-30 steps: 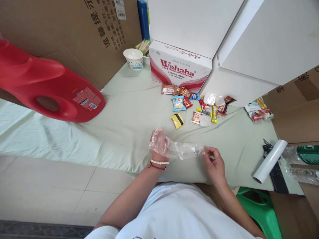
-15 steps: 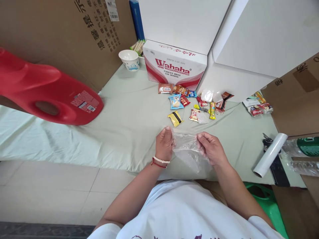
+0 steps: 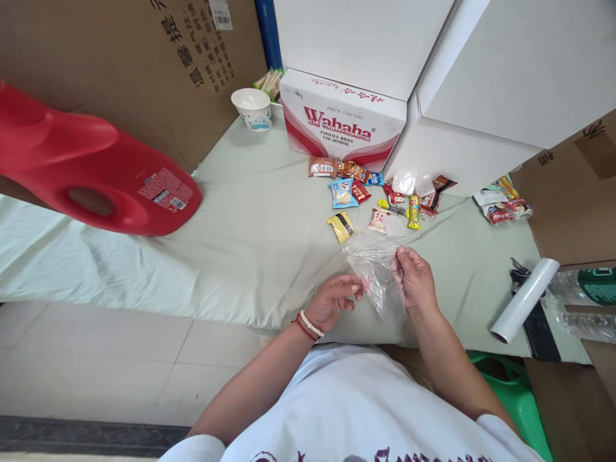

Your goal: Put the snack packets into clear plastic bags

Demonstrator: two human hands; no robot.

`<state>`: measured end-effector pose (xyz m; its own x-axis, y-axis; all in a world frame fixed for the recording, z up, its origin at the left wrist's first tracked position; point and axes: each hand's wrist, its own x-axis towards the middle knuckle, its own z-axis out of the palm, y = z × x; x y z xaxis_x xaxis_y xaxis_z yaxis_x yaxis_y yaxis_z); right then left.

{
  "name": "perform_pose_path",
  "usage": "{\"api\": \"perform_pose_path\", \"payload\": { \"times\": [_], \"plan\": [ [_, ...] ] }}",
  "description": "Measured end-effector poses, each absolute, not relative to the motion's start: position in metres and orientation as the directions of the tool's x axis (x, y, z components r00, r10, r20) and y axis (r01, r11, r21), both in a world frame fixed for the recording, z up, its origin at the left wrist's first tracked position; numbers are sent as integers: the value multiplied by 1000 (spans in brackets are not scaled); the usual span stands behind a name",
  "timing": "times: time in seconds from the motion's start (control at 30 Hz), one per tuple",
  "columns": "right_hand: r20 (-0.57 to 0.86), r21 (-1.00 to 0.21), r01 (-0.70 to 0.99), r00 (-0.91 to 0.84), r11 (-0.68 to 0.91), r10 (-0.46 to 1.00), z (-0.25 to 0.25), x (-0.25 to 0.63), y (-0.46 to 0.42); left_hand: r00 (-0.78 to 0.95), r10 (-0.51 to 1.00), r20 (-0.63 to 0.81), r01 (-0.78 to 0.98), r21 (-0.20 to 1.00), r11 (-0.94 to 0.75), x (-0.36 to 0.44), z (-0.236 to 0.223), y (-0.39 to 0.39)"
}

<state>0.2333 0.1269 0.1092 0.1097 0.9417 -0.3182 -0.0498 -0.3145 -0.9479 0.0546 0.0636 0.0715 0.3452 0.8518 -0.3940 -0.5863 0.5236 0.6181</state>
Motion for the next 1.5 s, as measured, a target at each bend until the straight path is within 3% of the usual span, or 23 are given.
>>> {"api": "perform_pose_path", "payload": {
  "times": [0.23,0.33,0.4,0.5,0.57,0.63,0.73,0.9,1.07,1.2,1.5],
  "plan": [
    [-363,-931,-103,125,-351,923,100,238,130,287,860,-422,-457,729,510,66,67,63],
    [-370,-929,-53,94,-367,924,94,242,132,265,871,-414,-445,749,491,69,66,64],
    [-250,-961,86,142,-264,958,92,248,131,260,875,-408,-454,748,484,69,66,64],
    [134,-904,426,257,12,957,100,258,118,242,884,-400,-457,756,468,68,66,64],
    [210,-845,525,152,101,966,108,260,105,236,890,-390,-443,772,456,69,67,64],
    [56,-883,461,-84,88,995,113,256,91,240,897,-370,-430,788,440,72,68,65],
    [-208,-953,270,-271,-134,940,110,243,81,215,916,-338,-416,817,399,74,69,65],
    [-315,-949,-3,-77,-316,946,98,239,91,98,924,-369,-454,810,372,67,64,62],
    [-422,-893,-201,65,-402,904,90,253,101,0,879,-476,-673,650,353,47,61,60],
    [-450,-884,-224,167,-411,877,76,267,103,-13,843,-537,-750,563,347,25,61,53],
    [-439,-895,-29,219,-444,871,59,287,96,-158,735,-659,-736,575,357,-24,60,31]
  ]
}}
